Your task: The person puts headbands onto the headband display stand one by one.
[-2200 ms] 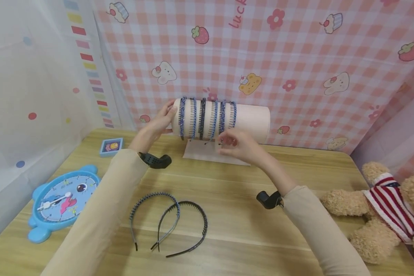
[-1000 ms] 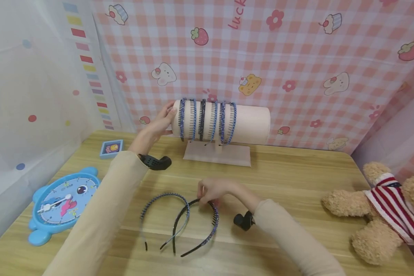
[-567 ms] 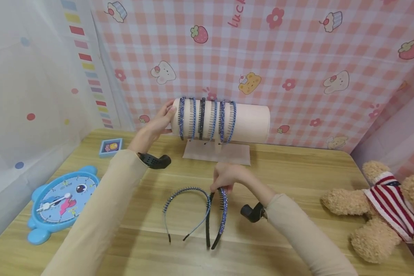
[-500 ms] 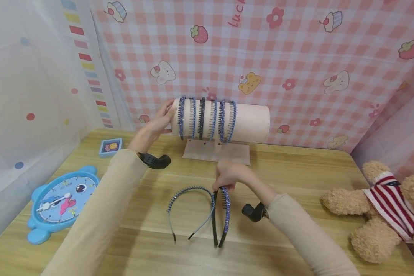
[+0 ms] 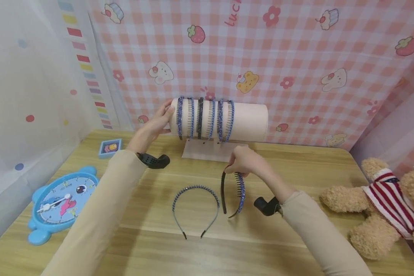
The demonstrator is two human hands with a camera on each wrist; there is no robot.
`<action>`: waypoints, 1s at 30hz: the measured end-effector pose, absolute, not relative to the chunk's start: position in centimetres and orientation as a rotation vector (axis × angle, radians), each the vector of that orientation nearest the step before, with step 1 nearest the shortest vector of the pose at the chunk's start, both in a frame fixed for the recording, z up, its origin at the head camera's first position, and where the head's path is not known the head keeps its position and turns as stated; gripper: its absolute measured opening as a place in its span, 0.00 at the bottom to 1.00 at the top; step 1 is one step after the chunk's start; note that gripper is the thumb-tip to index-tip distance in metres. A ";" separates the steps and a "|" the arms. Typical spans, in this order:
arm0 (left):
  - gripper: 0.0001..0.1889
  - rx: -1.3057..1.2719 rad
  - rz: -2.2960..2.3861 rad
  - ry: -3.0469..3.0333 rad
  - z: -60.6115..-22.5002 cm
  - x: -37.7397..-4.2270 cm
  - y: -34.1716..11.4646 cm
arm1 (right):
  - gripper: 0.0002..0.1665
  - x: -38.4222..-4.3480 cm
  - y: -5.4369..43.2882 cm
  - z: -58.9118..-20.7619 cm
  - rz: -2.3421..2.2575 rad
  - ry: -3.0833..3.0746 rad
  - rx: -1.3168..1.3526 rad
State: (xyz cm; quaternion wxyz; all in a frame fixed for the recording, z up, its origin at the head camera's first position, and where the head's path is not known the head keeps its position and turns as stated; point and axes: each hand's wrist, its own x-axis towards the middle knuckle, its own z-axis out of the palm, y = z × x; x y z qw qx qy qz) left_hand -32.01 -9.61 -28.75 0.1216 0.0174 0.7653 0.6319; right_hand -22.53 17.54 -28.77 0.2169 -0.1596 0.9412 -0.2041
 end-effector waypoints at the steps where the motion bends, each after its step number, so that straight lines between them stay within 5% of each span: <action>1: 0.26 0.048 1.842 2.232 -28.8 -32.0 -9.6 | 0.19 -22.7 18.2 -28.6 -0.589 2.593 -0.423; 16: 0.25 0.042 1.864 2.223 -28.8 -31.9 -9.5 | 0.30 -24.5 27.2 -27.3 -0.945 2.636 0.006; 30: 0.25 0.027 1.878 2.215 -28.9 -32.1 -9.6 | 0.35 -26.0 25.2 -25.6 -1.555 2.751 0.186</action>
